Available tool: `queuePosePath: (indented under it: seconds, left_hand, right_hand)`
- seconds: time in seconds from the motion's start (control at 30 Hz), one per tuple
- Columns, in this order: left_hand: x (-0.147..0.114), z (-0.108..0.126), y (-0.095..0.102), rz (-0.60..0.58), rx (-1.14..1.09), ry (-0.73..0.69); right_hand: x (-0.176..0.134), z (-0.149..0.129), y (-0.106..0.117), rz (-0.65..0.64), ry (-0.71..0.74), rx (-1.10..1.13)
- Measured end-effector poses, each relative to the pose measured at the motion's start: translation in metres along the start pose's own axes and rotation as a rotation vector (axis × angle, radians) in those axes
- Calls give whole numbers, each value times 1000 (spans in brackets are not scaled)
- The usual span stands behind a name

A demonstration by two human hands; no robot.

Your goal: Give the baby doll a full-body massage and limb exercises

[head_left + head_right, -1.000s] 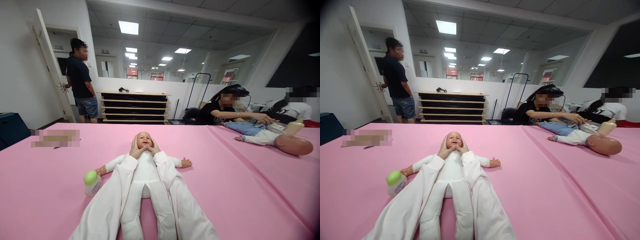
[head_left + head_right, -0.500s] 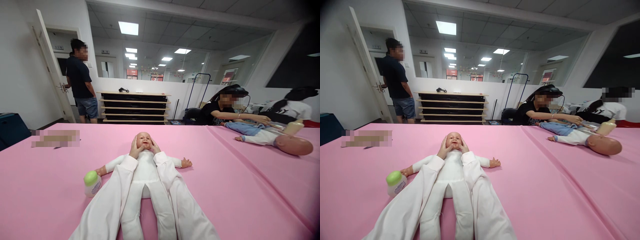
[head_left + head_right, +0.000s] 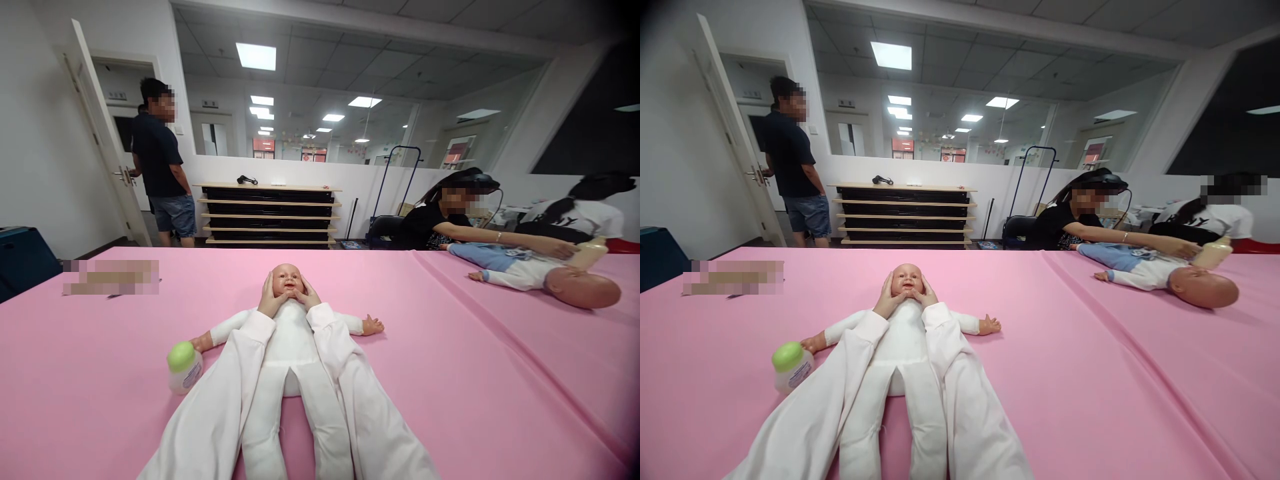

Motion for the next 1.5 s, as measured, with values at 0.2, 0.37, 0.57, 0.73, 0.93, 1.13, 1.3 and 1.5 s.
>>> queuePosePath:
  seconds: [0.2, 0.37, 0.57, 0.73, 0.93, 1.13, 1.3, 1.5]
  left_hand:
    - [3, -4, 1, -22, -93, 61]
    - [0, -2, -1, -39, 39, 17]
    - [-3, 2, -2, -6, 121, -12]
    - [-1, 1, 0, -4, 43, -27]
    - [4, -6, 1, -38, -90, 36]
    - [0, -3, 0, -28, 42, -29]
    - [-2, 1, -2, 0, 119, -55]
    - [0, -1, 0, 5, 65, -65]
  right_hand:
    - [5, 2, 1, -9, -2, 28]
    - [5, 4, -1, -15, -8, 9]
    - [5, 6, -3, 5, 24, -44]
    - [7, 9, -1, -9, -14, 68]
    - [12, 10, -2, 38, -49, 111]
    - [6, 5, -4, -30, 7, 20]
    - [3, 3, -2, 1, 45, -88]
    - [3, 1, -2, -9, 18, -21]
Point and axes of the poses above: each hand's wrist, its own x-axis towards the middle knuckle, its own y-axis out of the back of the hand, z = x × y, the point moved 3 cm from there along x, towards the middle knuckle, and after that the axes turned 2 degrees about x, right-handed, at the moved point
